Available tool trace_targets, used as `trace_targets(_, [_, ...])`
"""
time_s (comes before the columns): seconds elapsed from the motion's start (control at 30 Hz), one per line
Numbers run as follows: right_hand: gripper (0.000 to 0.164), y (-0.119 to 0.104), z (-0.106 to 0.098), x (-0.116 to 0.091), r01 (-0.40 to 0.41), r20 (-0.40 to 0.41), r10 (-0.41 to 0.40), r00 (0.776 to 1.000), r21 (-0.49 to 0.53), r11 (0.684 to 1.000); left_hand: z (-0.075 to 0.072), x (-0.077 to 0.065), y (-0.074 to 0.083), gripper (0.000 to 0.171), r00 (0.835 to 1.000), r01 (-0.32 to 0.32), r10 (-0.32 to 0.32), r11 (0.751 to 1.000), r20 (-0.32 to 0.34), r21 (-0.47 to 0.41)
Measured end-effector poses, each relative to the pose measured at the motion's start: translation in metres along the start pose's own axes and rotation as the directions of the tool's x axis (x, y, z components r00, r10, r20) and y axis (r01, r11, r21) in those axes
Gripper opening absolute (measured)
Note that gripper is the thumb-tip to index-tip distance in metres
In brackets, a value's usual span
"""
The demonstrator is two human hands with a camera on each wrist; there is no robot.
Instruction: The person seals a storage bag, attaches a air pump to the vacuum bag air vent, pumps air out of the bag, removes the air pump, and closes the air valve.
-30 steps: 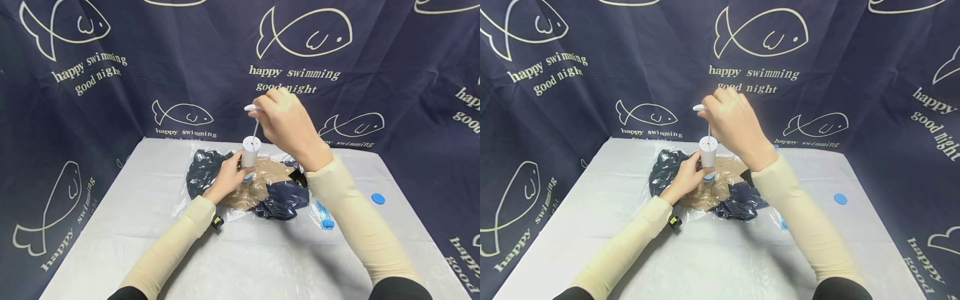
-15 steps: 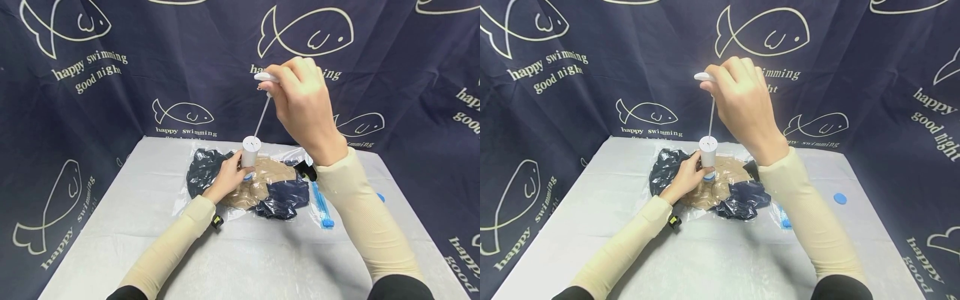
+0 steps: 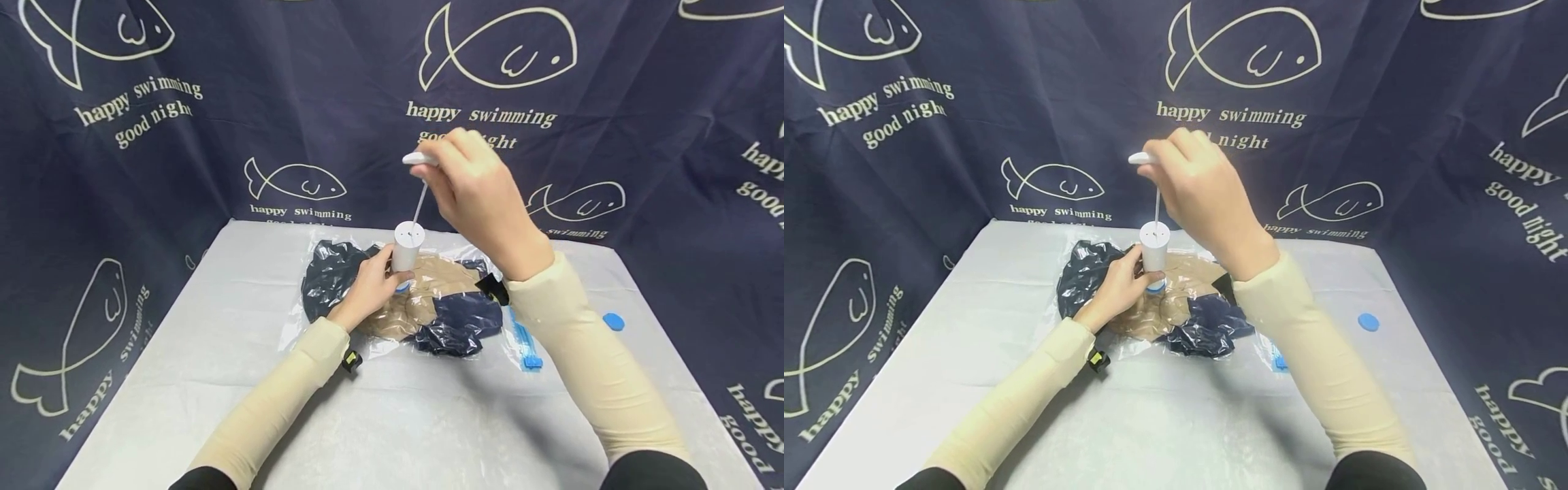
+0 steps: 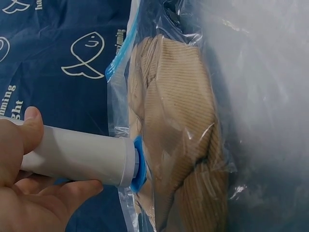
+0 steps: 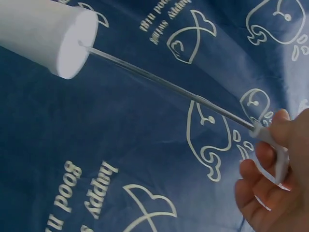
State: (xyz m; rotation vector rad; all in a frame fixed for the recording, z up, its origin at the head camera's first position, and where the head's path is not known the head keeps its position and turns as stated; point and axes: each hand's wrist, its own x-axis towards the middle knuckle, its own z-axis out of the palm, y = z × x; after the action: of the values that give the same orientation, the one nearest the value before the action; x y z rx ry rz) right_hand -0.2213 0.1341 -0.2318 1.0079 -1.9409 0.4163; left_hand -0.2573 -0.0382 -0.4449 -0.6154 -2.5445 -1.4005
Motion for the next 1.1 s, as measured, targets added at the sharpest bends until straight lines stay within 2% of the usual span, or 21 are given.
trace_targets(0.1, [0.021, 0.0, 0.013, -0.011, 0.02, 0.081, -0.018, 0.997, -0.023, 1.0, -0.001, 0.0, 0.0, 0.043, 1.0, 0.003, -0.003, 1.0, 0.004, -0.023])
trace_targets(0.23, [0.016, 0.001, 0.035, -0.03, 0.006, 0.169, -0.002, 0.986, -0.027, 1.0, 0.0, 0.0, -0.001, 0.042, 1.0, 0.002, -0.002, 0.999, 0.001, -0.047])
trace_targets(0.4, [0.011, 0.003, 0.051, -0.047, -0.04, 0.22, 0.045, 0.974, -0.025, 0.999, 0.002, -0.001, -0.001, 0.042, 1.0, -0.004, 0.004, 0.999, -0.001, -0.046])
trace_targets(0.63, [0.01, -0.001, 0.06, -0.055, -0.08, 0.317, 0.094, 0.944, -0.056, 0.995, 0.001, -0.002, -0.003, 0.04, 1.0, 0.0, 0.0, 0.997, -0.004, -0.072])
trace_targets(0.83, [0.009, -0.001, 0.063, -0.06, -0.104, 0.34, 0.122, 0.932, -0.068, 0.992, 0.002, -0.003, -0.004, 0.041, 1.0, -0.002, 0.003, 0.998, 0.005, -0.062])
trace_targets(1.1, [0.026, 0.0, 0.059, -0.054, -0.157, 0.392, 0.169, 0.904, -0.064, 0.986, 0.0, 0.0, -0.002, 0.043, 1.0, -0.015, 0.015, 1.0, 0.019, -0.019])
